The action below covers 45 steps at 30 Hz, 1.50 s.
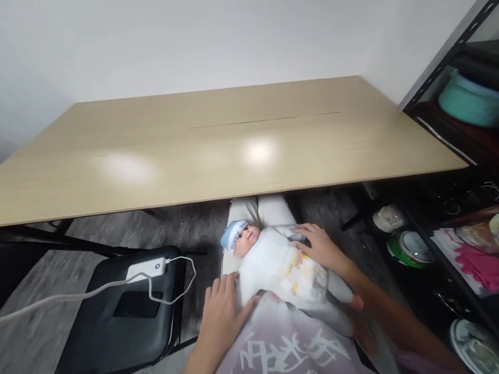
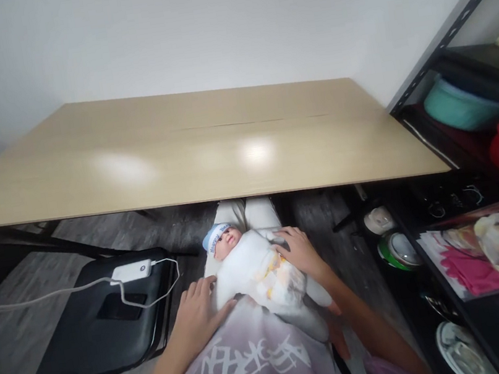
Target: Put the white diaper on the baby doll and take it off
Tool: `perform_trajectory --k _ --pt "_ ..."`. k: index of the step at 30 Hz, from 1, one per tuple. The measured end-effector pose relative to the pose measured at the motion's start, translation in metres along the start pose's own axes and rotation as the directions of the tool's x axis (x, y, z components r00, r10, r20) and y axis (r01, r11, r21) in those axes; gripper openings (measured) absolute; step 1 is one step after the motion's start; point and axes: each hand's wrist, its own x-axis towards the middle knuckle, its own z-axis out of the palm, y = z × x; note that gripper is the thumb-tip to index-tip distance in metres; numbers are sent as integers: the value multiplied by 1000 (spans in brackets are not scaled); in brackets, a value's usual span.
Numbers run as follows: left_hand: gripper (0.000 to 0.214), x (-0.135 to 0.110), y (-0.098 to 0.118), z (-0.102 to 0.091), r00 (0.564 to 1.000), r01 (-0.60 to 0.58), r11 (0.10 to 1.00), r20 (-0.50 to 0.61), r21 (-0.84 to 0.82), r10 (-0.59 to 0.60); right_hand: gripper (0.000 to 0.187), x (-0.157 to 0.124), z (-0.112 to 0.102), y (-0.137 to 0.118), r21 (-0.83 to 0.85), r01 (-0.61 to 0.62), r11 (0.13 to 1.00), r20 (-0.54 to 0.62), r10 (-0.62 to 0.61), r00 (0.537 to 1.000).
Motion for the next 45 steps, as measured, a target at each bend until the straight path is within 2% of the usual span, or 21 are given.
perform_trajectory --k 3,5,7,10,13,16,20,23,25,28,31,32,34,35,36,37,38,40,42,44,45 --pt "43 16 21 -5 980 -175 982 -113 -75 166 32 -13 -11 -8 163 -8 987 74 -4 997" --pt "35 35 41 -5 938 -345 920 -99 -184 332 30 -21 -15 -13 254 -22 967 111 -7 994" --pt "33 55 58 0 881 -466 848 -46 -253 470 28 -26 -15 -16 280 -16 960 90 -9 996" --pt "36 79 69 10 818 -549 797 32 -252 574 28 -29 -12 -15 269 11 963 37 -22 999" --pt "35 91 65 17 777 -599 763 56 -243 627 27 -28 -7 -10 245 24 969 8 -27 1000" --pt "32 93 59 18 767 -609 749 47 -260 640 26 -25 -3 -5 209 34 977 -7 -33 999" --pt "25 92 63 15 795 -567 766 44 -304 606 27 -14 -1 7 130 8 991 -104 5 995" --pt "23 88 64 5 808 -528 753 40 -393 588 28 -5 -4 10 38 -16 999 -218 24 976" --pt "24 81 59 -6 815 -471 726 67 -501 575 27 -3 -6 0 63 40 997 -222 -25 975" --pt "28 66 45 -18 802 -318 696 209 -644 560 34 -8 -6 -27 149 227 962 -67 -220 973" --pt "30 56 34 -18 759 -201 683 329 -702 562 23 -19 -7 -48 107 357 928 96 -367 925" --pt "31 57 33 -15 767 -197 687 326 -699 552 21 -25 -11 -50 72 374 924 120 -381 917" --pt "33 67 40 -8 817 -269 717 242 -643 524 26 -38 -22 -45 26 374 927 153 -373 915" --pt "32 76 47 -3 826 -341 735 186 -586 531 25 -46 -30 -40 26 360 933 185 -358 915" --pt "31 88 58 2 814 -427 748 144 -508 562 22 -55 -39 -34 37 330 943 221 -330 918" --pt "32 101 72 9 774 -522 746 137 -414 618 17 -64 -47 -28 53 280 958 261 -284 923" --pt "40 115 89 17 708 -616 723 183 -313 682 14 -73 -54 -22 68 211 975 295 -222 929" --pt "58 142 129 36 566 -742 656 399 -135 722 15 -90 -60 -15 82 53 995 345 -79 935" --pt "59 162 170 58 447 -792 610 650 -32 614 11 -103 -53 -12 49 -81 996 340 59 939" --pt "45 174 200 77 437 -786 619 719 12 541 18 -112 -37 -10 -6 -175 984 299 169 939" --pt "39 176 208 83 449 -776 630 728 29 519 24 -116 -28 -8 -25 -209 978 278 208 938"
